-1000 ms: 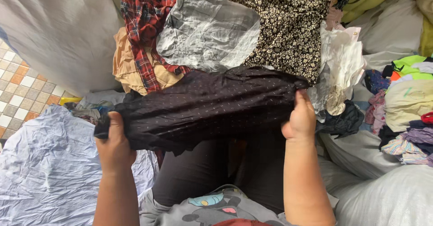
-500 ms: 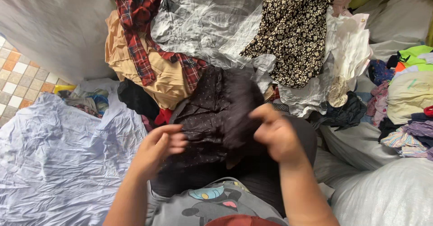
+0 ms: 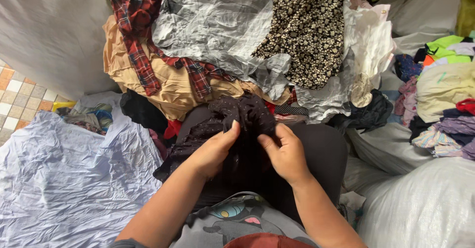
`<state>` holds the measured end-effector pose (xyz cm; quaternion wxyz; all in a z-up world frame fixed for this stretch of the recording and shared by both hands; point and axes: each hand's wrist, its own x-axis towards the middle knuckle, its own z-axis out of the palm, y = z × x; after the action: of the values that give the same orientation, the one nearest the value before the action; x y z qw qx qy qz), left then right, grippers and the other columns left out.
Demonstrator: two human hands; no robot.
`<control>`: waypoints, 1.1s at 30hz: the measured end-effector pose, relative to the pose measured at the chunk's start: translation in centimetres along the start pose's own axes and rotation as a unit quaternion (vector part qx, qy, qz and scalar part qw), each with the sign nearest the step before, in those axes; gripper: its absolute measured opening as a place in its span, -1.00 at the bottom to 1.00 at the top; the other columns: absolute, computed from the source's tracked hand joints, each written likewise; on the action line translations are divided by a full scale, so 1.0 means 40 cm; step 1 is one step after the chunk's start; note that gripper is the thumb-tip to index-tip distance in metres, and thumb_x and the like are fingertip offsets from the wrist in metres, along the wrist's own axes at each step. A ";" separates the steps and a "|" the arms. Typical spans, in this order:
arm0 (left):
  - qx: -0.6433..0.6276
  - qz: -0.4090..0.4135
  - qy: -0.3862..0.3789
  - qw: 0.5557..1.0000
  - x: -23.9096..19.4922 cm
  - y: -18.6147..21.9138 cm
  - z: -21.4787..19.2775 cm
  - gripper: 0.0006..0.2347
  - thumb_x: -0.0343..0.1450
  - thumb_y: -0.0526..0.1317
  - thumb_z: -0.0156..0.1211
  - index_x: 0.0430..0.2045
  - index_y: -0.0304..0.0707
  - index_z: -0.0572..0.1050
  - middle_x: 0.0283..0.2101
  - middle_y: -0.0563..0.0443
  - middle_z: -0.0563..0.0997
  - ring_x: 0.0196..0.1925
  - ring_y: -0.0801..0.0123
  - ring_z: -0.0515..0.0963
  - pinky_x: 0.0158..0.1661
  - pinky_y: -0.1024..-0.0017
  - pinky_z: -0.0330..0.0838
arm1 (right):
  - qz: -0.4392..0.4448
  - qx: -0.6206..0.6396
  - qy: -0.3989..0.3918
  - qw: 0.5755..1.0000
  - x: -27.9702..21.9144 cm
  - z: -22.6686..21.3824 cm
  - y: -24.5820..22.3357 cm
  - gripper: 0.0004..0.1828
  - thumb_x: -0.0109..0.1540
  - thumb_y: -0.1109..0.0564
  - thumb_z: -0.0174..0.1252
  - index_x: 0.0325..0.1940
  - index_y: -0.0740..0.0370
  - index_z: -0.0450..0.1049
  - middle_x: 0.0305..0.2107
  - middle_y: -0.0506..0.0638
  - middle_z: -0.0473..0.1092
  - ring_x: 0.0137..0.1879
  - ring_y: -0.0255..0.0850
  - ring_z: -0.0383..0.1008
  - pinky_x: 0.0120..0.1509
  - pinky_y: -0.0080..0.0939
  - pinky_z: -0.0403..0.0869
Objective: The person sits on the floor surrounded by piles of clothes and sorts through them. They pick up a pink shirt, button it, and set it aside. They then pick up a light blue shirt, button it, and set it aside. Finally, they pick up a dark patterned shirt, button it, and set it aside.
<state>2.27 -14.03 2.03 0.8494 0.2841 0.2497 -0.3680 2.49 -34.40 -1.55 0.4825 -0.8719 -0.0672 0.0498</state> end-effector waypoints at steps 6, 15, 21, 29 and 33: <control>0.123 0.209 0.278 0.929 0.003 0.132 -0.007 -0.50 0.32 0.12 0.11 -0.07 -0.34 0.58 -0.15 -0.01 0.68 -0.14 0.38 0.62 -0.08 0.33 0.53 | 0.335 0.365 0.331 0.803 0.060 -0.223 0.210 -0.76 0.30 -0.28 0.10 -0.04 -0.29 0.52 -0.19 -0.19 0.55 -0.07 -0.31 0.58 -0.07 -0.12 0.55; 0.324 0.376 0.084 0.864 -0.069 0.223 -0.134 -0.60 0.17 -0.32 0.44 -0.11 -0.42 0.59 -0.20 -0.06 0.69 -0.18 0.34 0.65 -0.09 0.32 0.62 | 0.046 0.564 0.451 0.691 -0.043 -0.612 0.142 -0.47 -0.16 0.09 0.28 -0.12 0.30 0.62 -0.10 0.15 0.61 0.08 0.09 0.63 0.31 0.06 0.61; 0.598 0.551 0.264 0.519 -0.136 0.323 -0.133 -0.60 0.15 -0.54 -0.03 -0.11 -0.41 0.36 0.04 -0.23 0.22 -0.17 0.17 0.48 -0.08 0.38 0.45 | 0.003 0.144 0.446 0.883 -0.035 -0.657 0.255 -0.56 0.11 0.33 0.04 0.04 -0.01 0.37 -0.22 -0.10 0.33 -0.10 -0.38 0.37 0.05 -0.44 0.37; 0.578 0.564 0.233 0.542 -0.197 0.515 -0.142 -0.91 0.46 -0.41 0.01 -0.24 -0.31 0.46 -0.20 0.04 0.45 -0.09 0.41 0.39 -0.07 0.43 0.26 | 0.121 0.172 0.429 0.879 0.157 -0.684 0.205 -0.73 0.19 -0.01 0.28 -0.03 -0.08 0.54 -0.31 -0.32 0.44 -0.16 -0.52 0.42 -0.03 -0.51 0.50; 0.702 0.388 0.483 0.352 -0.072 0.593 -0.085 -0.49 0.27 -0.22 0.40 0.09 -0.24 0.34 0.03 -0.32 0.33 -0.08 -0.39 0.53 -0.19 -0.28 0.40 | -0.002 -0.199 0.299 0.933 0.416 -0.509 0.118 -0.62 0.15 0.19 0.05 -0.02 0.08 0.65 -0.25 0.03 0.56 -0.14 -0.09 0.53 -0.05 -0.05 0.44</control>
<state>18.00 3.08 8.51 0.1217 0.9706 0.1296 0.1623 22.31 -51.12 4.87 0.2974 -0.9244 0.0703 -0.2282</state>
